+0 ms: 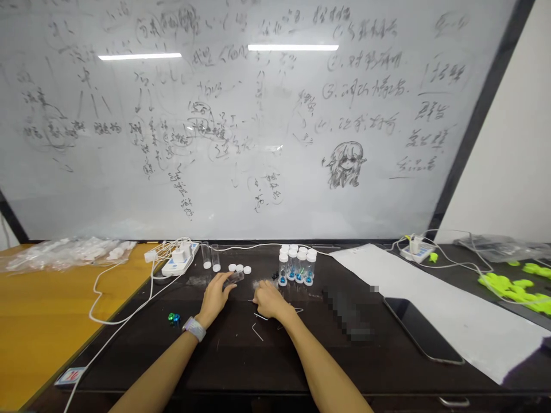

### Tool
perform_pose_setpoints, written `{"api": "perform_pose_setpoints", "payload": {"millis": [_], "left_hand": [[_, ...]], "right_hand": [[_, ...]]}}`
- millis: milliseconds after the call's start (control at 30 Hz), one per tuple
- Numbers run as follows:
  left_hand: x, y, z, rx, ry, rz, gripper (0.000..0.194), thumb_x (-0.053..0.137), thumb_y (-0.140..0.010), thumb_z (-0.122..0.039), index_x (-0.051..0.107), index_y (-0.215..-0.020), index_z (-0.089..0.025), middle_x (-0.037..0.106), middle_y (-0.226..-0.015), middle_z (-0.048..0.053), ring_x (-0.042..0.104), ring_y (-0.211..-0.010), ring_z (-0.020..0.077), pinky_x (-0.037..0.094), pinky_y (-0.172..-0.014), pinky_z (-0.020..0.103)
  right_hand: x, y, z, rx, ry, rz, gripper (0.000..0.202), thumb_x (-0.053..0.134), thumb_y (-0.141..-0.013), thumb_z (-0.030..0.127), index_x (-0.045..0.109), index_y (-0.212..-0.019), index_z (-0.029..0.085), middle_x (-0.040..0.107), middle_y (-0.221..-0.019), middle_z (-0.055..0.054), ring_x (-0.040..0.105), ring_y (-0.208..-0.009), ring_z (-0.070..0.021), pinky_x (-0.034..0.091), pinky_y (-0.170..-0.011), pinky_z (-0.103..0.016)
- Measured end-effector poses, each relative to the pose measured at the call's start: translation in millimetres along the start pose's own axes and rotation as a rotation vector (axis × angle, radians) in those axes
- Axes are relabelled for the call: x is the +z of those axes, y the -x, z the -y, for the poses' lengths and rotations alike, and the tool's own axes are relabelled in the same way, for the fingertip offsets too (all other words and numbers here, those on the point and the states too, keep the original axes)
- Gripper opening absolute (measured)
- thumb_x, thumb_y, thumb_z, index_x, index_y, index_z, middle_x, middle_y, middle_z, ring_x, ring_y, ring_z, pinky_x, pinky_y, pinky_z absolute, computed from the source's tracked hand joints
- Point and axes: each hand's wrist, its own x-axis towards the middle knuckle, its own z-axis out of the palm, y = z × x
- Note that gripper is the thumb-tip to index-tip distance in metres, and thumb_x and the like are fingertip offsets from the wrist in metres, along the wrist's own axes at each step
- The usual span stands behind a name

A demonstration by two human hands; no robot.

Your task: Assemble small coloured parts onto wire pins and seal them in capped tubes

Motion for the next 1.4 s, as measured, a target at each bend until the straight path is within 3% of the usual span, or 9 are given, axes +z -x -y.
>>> {"api": "perform_pose_setpoints", "payload": {"millis": [67,200,333,467,700,1000,1267,1400], "left_hand": [[-0.6,0,-1,-0.001,0.002,0.016,0.036,0.062,-0.085,-0.021,0.06,-0.121,-0.028,0.065,-0.107,0.005,0.063,-0.099,0.0233,0.051,-0.087,0.037],[-1.5,-1,-2,0.012,0.022,0.032,0.036,0.062,-0.085,-0.022,0.06,-0.121,-0.027,0.065,-0.106,0.006,0.063,-0.099,0.0239,0.051,-0.088,0.039],[-1.2,0,-4,0.03,0.045,0.049,0.036,0.063,-0.086,-0.023,0.06,-0.121,-0.027,0.065,-0.107,0.005,0.063,-0.098,0.0233,0.051,-0.087,0.038],[-0.5,0,-6,0.05,0.077,0.086,0.036,0.063,-0.086,-0.026,0.06,-0.122,-0.027,0.066,-0.108,0.005,0.064,-0.1,0.0235,0.051,-0.088,0.039],[1.7,-1,-9,0.081,0.152,0.132,0.038,0.065,-0.084,-0.031,0.059,-0.122,-0.027,0.066,-0.112,0.006,0.063,-0.103,0.0247,0.05,-0.091,0.041],[2.7,-1,-11,0.092,0.19,0.11,0.037,0.067,-0.083,-0.032,0.061,-0.119,-0.026,0.067,-0.112,0.006,0.064,-0.104,0.0242,0.05,-0.092,0.041],[6.7,-3,-7,0.011,0.226,-0.018,0.034,0.067,-0.082,-0.032,0.063,-0.115,-0.024,0.071,-0.108,0.008,0.067,-0.1,0.0254,0.052,-0.089,0.042],[11.5,-5,-3,-0.12,0.332,-0.08,0.037,0.067,-0.081,-0.037,0.062,-0.114,-0.022,0.073,-0.102,0.008,0.07,-0.093,0.0246,0.056,-0.083,0.039]], "right_hand": [[-1,-2,6,0.001,-0.01,-0.048,0.012,0.059,-0.078,0.007,0.061,-0.072,0.018,0.058,-0.08,-0.008,0.055,-0.079,-0.0215,0.042,-0.075,-0.031],[-11,-8,11,0.044,-0.226,-0.249,0.016,0.042,-0.092,0.013,0.057,-0.089,0.019,0.059,-0.082,-0.004,0.055,-0.075,-0.0182,0.042,-0.069,-0.028],[-20,-11,15,0.018,-0.321,-0.405,0.018,0.041,-0.096,0.021,0.058,-0.091,0.02,0.059,-0.084,-0.004,0.056,-0.078,-0.0184,0.043,-0.074,-0.03],[-20,-12,20,-0.043,-0.354,-0.396,0.02,0.042,-0.096,0.022,0.061,-0.095,0.021,0.063,-0.093,-0.007,0.06,-0.087,-0.0196,0.046,-0.08,-0.032],[-12,-16,21,0.109,-0.586,-0.472,0.016,0.061,-0.086,0.032,0.061,-0.097,0.02,0.07,-0.084,-0.004,0.067,-0.076,-0.0192,0.054,-0.071,-0.031],[-12,-15,23,0.074,-0.512,-0.475,0.018,0.057,-0.089,0.035,0.068,-0.09,0.021,0.072,-0.086,-0.004,0.067,-0.077,-0.0199,0.053,-0.074,-0.032],[-9,-18,15,0.162,-0.549,-0.577,0.022,0.049,-0.092,0.035,0.065,-0.095,0.02,0.07,-0.093,-0.008,0.066,-0.085,-0.0212,0.052,-0.074,-0.031],[12,-30,-9,0.24,-0.492,-0.491,0.018,0.053,-0.087,0.029,0.062,-0.098,0.018,0.07,-0.087,-0.006,0.067,-0.079,-0.0195,0.053,-0.074,-0.033]]}}
